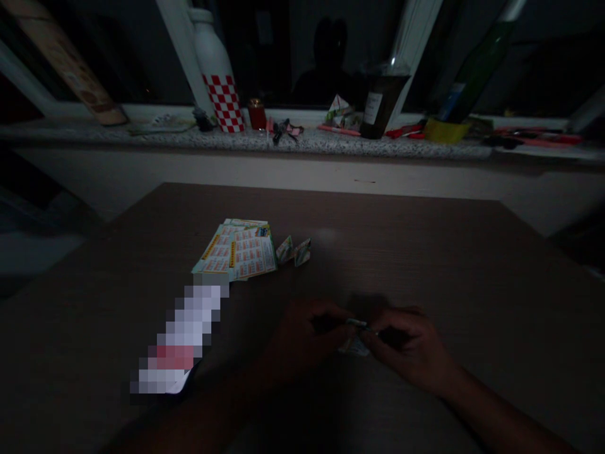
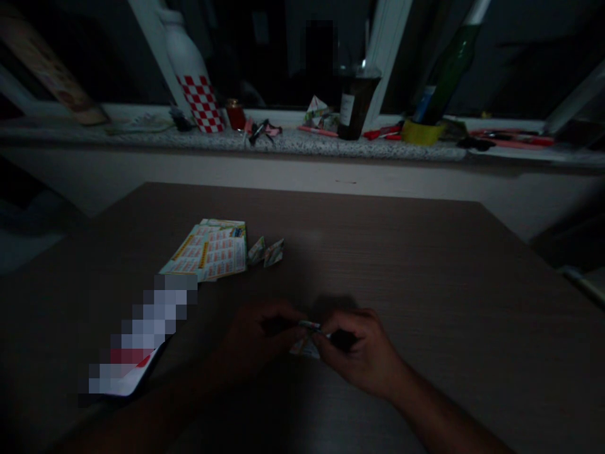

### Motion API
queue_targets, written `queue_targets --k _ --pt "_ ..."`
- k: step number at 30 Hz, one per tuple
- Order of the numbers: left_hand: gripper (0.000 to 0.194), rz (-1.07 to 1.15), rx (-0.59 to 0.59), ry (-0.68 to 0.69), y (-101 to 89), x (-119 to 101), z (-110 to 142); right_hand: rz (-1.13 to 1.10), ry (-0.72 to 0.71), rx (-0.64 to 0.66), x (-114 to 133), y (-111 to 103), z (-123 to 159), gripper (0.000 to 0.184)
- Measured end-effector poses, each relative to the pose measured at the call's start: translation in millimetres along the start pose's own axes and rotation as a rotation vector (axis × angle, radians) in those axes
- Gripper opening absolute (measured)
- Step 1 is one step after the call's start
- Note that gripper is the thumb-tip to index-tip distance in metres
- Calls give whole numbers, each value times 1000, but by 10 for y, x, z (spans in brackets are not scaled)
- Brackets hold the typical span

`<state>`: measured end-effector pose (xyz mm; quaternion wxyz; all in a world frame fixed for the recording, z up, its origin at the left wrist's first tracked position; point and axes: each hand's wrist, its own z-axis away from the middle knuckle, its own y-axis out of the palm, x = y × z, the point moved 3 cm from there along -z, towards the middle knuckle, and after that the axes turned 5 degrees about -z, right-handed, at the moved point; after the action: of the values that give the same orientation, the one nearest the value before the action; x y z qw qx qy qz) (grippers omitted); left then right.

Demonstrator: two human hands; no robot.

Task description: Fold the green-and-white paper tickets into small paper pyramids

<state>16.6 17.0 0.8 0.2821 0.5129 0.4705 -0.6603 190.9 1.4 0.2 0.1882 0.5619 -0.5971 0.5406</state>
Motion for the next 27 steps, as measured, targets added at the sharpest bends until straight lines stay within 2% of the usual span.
queue_targets --k 8,15,19,22,23,26,27 --pt "13 47 -4 -38 23 -14 18 27 0 11 22 7 -4 14" --pt "18 196 69 -208 64 104 -11 44 -20 17 33 5 -7 12" --pt "19 208 84 -205 52 133 -27 57 -66 7 48 1 -2 11" --pt "17 205 59 -182 26 91 -28 61 -88 -46 46 -11 9 5" --pt "16 201 41 -173 16 73 -27 51 -76 -83 38 -19 14 7" --pt "14 164 -37 -126 -15 22 -16 -32 33 -183 -3 -34 25 33" --pt "14 148 -55 -108 -21 10 -10 -77 75 -198 -16 -32 25 35"
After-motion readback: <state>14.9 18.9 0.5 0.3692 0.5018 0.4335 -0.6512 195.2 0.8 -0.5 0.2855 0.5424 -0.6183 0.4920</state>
